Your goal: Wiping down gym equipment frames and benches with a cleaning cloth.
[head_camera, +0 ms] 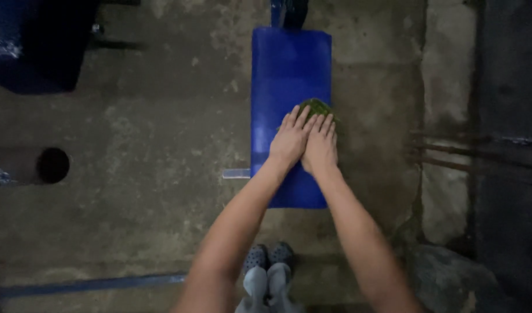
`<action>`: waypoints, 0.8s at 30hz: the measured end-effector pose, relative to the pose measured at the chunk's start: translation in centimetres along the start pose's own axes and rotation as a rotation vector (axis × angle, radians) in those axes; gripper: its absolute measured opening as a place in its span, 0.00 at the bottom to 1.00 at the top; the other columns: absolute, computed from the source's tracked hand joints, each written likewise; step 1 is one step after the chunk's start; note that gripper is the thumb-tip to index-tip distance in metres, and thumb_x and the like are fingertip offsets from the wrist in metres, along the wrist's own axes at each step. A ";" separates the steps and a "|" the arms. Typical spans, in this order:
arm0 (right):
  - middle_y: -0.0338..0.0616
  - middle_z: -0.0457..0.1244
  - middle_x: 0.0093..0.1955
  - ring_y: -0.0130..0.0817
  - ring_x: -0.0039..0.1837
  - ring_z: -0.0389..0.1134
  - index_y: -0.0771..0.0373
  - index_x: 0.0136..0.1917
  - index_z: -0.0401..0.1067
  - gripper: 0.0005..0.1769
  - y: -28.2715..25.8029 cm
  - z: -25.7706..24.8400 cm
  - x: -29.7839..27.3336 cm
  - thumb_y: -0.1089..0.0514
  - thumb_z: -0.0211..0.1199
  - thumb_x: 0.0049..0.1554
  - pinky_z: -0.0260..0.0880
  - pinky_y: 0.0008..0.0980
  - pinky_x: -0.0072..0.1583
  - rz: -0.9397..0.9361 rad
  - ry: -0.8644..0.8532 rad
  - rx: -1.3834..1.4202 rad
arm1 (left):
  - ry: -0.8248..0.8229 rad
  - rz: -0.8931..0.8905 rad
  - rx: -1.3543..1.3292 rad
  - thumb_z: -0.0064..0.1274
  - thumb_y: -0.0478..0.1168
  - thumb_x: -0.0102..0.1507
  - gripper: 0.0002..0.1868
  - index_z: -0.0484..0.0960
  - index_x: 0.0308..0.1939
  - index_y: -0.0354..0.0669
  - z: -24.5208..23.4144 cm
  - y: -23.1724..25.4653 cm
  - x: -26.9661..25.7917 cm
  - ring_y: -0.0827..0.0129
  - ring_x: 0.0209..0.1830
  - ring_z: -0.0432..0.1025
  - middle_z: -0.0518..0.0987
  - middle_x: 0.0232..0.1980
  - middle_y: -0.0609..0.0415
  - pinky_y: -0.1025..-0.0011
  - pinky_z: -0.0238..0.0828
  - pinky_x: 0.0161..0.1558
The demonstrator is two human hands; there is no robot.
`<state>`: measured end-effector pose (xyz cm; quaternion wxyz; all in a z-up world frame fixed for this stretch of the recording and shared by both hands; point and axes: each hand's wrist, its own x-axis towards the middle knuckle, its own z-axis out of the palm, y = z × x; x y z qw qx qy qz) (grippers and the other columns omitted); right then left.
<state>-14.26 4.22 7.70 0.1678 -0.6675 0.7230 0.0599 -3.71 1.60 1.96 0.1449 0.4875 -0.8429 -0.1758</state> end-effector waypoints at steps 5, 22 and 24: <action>0.77 0.34 0.82 0.68 0.84 0.31 0.80 0.79 0.36 0.51 2.1 0.0 3.7 0.54 0.62 0.57 0.35 0.55 0.80 -0.132 0.153 0.069 | 0.070 0.010 0.078 0.39 0.43 0.69 0.30 0.62 0.77 0.52 0.8 -0.6 4.5 0.49 0.82 0.50 0.57 0.82 0.49 0.52 0.50 0.77; 0.53 0.32 0.88 0.53 0.87 0.32 0.60 0.85 0.38 0.48 -3.6 -3.2 -4.5 0.52 0.55 0.58 0.37 0.47 0.82 -0.547 -0.034 -0.268 | 0.032 -0.418 0.506 0.40 0.42 0.65 0.33 0.64 0.72 0.26 -2.9 3.5 -7.9 0.38 0.78 0.54 0.65 0.75 0.34 0.46 0.49 0.74; 0.55 0.30 0.87 0.52 0.87 0.31 0.65 0.85 0.33 0.54 -3.8 -3.1 -6.1 0.53 0.58 0.55 0.36 0.46 0.83 -0.480 -0.102 -0.203 | 0.053 -0.366 0.565 0.39 0.42 0.70 0.30 0.66 0.73 0.25 -3.7 4.4 -9.8 0.37 0.80 0.52 0.65 0.76 0.31 0.45 0.44 0.77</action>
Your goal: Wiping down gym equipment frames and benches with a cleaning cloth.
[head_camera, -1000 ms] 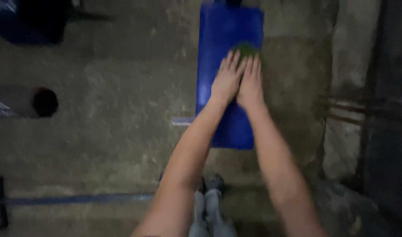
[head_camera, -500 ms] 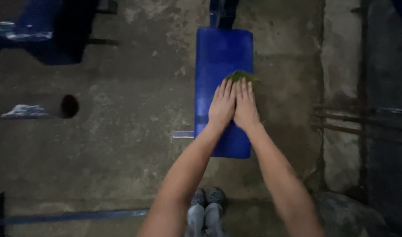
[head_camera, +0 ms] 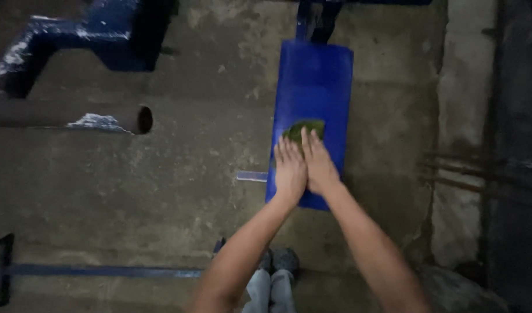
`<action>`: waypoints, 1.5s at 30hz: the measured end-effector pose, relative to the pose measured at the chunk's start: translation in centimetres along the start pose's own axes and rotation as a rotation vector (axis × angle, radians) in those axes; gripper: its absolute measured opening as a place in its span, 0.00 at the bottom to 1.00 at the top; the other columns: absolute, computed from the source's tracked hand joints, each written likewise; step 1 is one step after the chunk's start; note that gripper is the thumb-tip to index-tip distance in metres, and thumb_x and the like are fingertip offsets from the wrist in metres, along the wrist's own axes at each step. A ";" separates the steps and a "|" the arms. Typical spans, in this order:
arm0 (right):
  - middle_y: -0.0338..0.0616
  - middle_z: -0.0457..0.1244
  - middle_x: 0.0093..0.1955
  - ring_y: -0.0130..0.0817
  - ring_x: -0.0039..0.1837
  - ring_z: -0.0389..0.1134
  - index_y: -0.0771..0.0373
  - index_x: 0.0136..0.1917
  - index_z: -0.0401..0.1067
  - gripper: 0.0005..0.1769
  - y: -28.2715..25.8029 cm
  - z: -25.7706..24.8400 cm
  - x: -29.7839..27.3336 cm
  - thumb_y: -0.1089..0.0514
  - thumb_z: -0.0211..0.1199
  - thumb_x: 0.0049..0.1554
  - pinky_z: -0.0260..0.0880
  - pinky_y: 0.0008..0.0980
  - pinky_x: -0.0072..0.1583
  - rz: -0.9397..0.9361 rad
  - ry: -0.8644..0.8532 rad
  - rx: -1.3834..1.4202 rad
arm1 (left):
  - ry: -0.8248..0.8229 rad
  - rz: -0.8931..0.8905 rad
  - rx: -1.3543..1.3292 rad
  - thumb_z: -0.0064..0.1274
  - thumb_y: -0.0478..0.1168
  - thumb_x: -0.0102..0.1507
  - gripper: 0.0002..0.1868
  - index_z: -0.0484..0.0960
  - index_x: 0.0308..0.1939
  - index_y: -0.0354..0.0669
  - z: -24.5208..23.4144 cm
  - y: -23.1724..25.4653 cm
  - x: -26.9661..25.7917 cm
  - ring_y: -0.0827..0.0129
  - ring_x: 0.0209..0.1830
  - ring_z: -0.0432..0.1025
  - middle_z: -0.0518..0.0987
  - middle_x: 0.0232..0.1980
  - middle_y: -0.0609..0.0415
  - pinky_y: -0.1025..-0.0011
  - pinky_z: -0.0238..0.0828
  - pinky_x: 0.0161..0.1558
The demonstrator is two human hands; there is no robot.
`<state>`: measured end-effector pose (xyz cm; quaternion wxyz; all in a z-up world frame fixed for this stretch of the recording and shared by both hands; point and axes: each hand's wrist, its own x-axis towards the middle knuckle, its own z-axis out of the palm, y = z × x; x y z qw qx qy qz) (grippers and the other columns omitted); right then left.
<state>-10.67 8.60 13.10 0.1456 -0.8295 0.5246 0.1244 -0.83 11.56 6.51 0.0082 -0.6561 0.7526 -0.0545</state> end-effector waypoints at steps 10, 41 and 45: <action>0.53 0.31 0.87 0.49 0.86 0.31 0.65 0.83 0.37 0.47 -0.3 0.8 3.0 0.54 0.56 0.59 0.36 0.48 0.81 0.038 0.061 0.245 | 0.122 0.099 -0.055 0.39 0.44 0.66 0.33 0.65 0.73 0.31 3.2 -3.5 1.6 0.44 0.83 0.49 0.57 0.82 0.36 0.51 0.44 0.78; 0.65 0.40 0.84 0.58 0.84 0.43 0.72 0.81 0.47 0.37 1.6 7.2 -4.4 0.62 0.50 0.61 0.46 0.50 0.78 0.371 0.319 0.304 | 0.069 0.228 -0.394 0.38 0.40 0.68 0.30 0.62 0.75 0.33 0.8 2.6 -1.1 0.47 0.81 0.52 0.61 0.80 0.40 0.55 0.52 0.77; 0.73 0.39 0.83 0.66 0.82 0.39 0.74 0.80 0.45 0.40 -2.0 10.0 -6.4 0.61 0.52 0.59 0.44 0.57 0.74 0.435 0.299 0.269 | 0.123 0.370 -0.422 0.40 0.40 0.66 0.31 0.64 0.74 0.35 2.7 0.8 -5.1 0.47 0.81 0.55 0.61 0.79 0.40 0.54 0.54 0.76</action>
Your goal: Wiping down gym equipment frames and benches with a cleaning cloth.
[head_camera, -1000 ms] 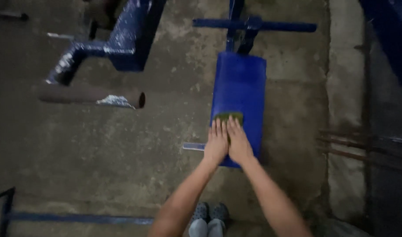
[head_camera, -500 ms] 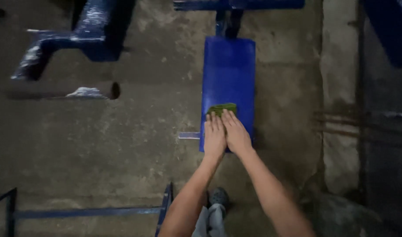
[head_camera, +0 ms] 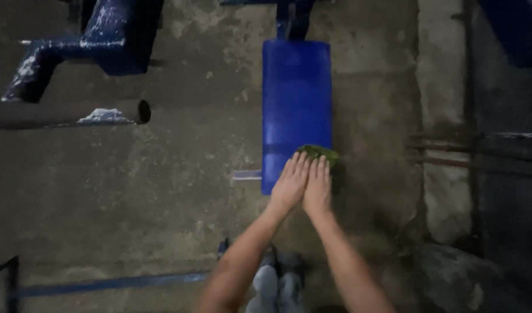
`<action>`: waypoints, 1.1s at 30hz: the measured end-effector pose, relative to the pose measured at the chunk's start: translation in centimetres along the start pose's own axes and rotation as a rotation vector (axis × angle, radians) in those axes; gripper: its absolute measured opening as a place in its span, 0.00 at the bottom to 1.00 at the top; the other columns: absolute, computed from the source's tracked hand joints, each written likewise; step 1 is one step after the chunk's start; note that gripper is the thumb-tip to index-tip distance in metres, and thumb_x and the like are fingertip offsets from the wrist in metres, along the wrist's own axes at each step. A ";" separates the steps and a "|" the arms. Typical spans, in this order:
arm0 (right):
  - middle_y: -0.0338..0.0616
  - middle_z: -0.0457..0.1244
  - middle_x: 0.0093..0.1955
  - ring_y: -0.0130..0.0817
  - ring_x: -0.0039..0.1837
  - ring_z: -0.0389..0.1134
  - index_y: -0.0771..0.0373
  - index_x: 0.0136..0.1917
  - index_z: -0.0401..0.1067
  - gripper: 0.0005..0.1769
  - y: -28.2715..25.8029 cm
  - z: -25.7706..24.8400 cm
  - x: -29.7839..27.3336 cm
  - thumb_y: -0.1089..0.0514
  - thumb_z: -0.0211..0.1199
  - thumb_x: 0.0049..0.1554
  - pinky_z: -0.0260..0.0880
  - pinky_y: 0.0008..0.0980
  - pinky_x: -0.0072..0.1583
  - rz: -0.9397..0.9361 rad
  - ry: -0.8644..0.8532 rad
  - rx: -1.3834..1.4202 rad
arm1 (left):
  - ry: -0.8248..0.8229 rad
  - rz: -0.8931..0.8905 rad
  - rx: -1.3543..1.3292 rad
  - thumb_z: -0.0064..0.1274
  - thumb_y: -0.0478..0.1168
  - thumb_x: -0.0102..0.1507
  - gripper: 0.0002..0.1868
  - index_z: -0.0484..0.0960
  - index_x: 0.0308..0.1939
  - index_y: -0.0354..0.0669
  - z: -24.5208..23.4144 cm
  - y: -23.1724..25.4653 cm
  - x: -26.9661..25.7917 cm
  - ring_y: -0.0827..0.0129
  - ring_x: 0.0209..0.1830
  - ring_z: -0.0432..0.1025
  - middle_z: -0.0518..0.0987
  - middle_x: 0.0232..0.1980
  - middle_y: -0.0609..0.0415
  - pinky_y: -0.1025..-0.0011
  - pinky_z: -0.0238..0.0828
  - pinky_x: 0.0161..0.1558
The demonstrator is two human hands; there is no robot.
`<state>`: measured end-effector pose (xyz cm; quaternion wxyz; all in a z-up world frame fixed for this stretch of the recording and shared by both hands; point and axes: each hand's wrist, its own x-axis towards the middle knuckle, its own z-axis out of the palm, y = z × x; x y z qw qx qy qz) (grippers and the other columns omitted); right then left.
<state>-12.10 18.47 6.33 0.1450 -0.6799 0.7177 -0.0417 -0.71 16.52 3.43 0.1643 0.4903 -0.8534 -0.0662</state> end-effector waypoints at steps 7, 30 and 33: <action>0.68 0.39 0.83 0.69 0.84 0.35 0.75 0.79 0.47 0.42 1.6 0.1 4.5 0.61 0.56 0.56 0.39 0.58 0.80 -0.125 0.050 0.017 | -0.080 0.018 0.082 0.39 0.40 0.67 0.30 0.65 0.74 0.34 0.5 -1.3 5.0 0.48 0.80 0.56 0.61 0.79 0.39 0.55 0.56 0.75; 0.47 0.42 0.86 0.51 0.85 0.38 0.62 0.80 0.55 0.36 -3.6 -2.7 5.8 0.65 0.51 0.59 0.41 0.55 0.78 -0.268 -0.149 0.156 | 0.007 -0.402 -0.066 0.38 0.36 0.68 0.31 0.56 0.75 0.26 1.3 -4.0 0.7 0.38 0.80 0.49 0.56 0.80 0.30 0.50 0.51 0.75; 0.48 0.44 0.86 0.52 0.86 0.41 0.62 0.80 0.56 0.34 -4.1 -4.5 4.7 0.64 0.52 0.61 0.44 0.50 0.82 -0.294 -0.099 0.207 | 0.022 -0.362 0.047 0.39 0.35 0.68 0.33 0.56 0.77 0.23 -1.1 -2.5 0.2 0.38 0.82 0.50 0.57 0.80 0.28 0.51 0.52 0.80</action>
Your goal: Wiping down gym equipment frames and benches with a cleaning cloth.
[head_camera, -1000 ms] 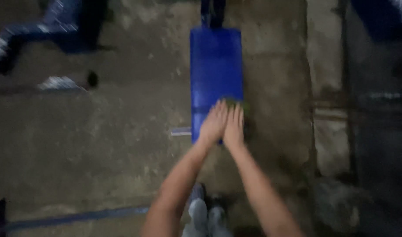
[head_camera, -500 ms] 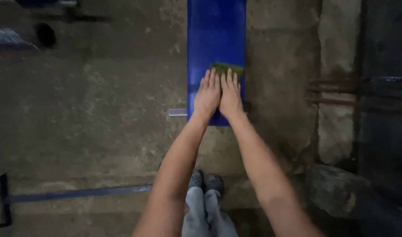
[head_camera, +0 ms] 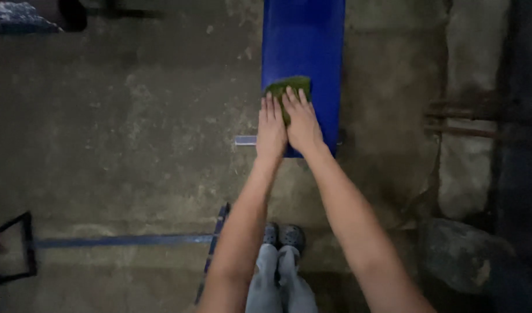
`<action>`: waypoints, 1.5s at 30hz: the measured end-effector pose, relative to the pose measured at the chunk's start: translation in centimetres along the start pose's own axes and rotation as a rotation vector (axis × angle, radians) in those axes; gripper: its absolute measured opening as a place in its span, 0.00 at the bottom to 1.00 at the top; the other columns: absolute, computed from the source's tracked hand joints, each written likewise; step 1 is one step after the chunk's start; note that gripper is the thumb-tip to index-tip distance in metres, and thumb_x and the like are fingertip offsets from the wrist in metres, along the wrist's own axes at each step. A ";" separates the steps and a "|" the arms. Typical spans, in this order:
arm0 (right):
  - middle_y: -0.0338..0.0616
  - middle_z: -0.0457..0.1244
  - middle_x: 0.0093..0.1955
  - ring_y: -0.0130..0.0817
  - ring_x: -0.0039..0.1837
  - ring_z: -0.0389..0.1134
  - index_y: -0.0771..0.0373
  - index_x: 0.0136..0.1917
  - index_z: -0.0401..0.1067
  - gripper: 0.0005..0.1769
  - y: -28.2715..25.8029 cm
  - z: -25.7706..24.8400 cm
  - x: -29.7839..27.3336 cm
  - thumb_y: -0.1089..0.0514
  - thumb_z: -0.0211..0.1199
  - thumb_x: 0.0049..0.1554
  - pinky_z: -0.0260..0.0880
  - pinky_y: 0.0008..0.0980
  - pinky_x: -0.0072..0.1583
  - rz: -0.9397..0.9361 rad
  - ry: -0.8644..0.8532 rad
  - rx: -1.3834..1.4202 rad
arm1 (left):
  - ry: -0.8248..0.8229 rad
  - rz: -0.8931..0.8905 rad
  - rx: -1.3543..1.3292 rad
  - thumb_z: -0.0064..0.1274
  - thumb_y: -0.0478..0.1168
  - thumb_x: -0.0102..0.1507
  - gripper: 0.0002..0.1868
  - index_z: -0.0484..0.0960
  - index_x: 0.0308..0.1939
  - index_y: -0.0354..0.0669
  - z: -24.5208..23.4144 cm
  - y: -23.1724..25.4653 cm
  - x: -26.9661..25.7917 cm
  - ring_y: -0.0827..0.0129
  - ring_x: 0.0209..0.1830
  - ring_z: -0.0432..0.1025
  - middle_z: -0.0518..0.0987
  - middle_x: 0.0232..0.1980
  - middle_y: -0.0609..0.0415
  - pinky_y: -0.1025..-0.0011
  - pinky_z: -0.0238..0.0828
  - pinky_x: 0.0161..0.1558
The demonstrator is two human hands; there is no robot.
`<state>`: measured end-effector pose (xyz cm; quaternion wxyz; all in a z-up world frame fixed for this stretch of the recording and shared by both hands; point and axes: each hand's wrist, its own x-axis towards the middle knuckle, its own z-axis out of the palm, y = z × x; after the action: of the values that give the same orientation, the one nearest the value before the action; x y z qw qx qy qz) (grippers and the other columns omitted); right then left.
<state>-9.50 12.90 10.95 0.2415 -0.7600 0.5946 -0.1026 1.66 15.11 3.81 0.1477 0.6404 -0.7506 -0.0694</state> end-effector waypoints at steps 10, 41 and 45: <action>0.60 0.40 0.87 0.54 0.87 0.38 0.71 0.82 0.50 0.37 6.5 2.1 -6.0 0.70 0.49 0.60 0.41 0.45 0.83 -0.008 0.080 0.002 | -0.069 0.079 0.040 0.41 0.37 0.66 0.33 0.60 0.75 0.28 0.8 5.4 -2.0 0.40 0.81 0.50 0.58 0.79 0.35 0.51 0.50 0.78; 0.62 0.49 0.83 0.58 0.84 0.45 0.73 0.77 0.60 0.32 2.0 6.7 -5.2 0.69 0.50 0.59 0.47 0.48 0.80 -0.101 0.228 0.042 | 0.018 0.030 -0.196 0.42 0.33 0.65 0.33 0.59 0.74 0.25 -1.5 0.3 -5.5 0.44 0.82 0.49 0.59 0.79 0.34 0.55 0.49 0.78; 0.56 0.52 0.81 0.51 0.82 0.49 0.70 0.74 0.62 0.36 -1.4 6.3 -9.8 0.76 0.50 0.51 0.49 0.44 0.79 -0.035 0.205 0.077 | -0.073 0.072 -0.144 0.43 0.30 0.59 0.37 0.58 0.73 0.23 -2.8 -0.1 -10.4 0.43 0.81 0.48 0.56 0.79 0.32 0.57 0.48 0.77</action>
<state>-8.14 24.02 7.48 0.2064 -0.7459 0.5985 -0.2067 4.07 25.50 5.08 0.1682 0.5978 -0.7710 -0.1409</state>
